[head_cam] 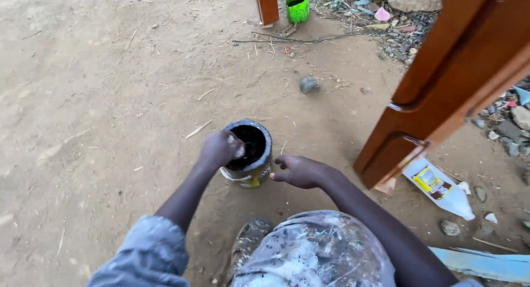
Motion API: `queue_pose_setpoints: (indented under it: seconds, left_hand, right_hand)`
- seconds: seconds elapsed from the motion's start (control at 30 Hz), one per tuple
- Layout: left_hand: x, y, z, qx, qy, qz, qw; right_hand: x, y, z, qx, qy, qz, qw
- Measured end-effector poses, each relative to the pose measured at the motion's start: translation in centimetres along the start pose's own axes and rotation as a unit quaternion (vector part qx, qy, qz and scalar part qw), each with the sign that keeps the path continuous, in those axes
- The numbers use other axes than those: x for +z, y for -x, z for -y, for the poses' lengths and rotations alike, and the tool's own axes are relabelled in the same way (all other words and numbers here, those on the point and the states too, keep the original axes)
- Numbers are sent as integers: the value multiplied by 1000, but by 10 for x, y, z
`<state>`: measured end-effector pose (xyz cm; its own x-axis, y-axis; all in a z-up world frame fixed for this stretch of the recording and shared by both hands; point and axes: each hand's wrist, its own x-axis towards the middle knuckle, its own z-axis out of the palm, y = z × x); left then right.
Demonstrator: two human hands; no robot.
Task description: Applying wood stain to the legs of a wooden table using a cloth rag
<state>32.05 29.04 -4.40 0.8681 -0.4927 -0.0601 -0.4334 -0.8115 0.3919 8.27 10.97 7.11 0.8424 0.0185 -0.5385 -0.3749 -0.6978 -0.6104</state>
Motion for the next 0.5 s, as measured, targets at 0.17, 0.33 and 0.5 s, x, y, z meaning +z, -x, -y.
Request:
queue_pose_setpoints:
  seconds: [0.17,0.33,0.5]
  left_hand:
    - [81,-73,-2,20,-59,100,993]
    - [106,-85,-9,62,-152,209,964]
    - [129,-117,41,362,-114,276,883]
  right_hand:
    - [9,-26,-23,94,35,18,995]
    - [1,-3,-62,168,49,22,984]
    - [-26,50,-138,336,-12,166,927]
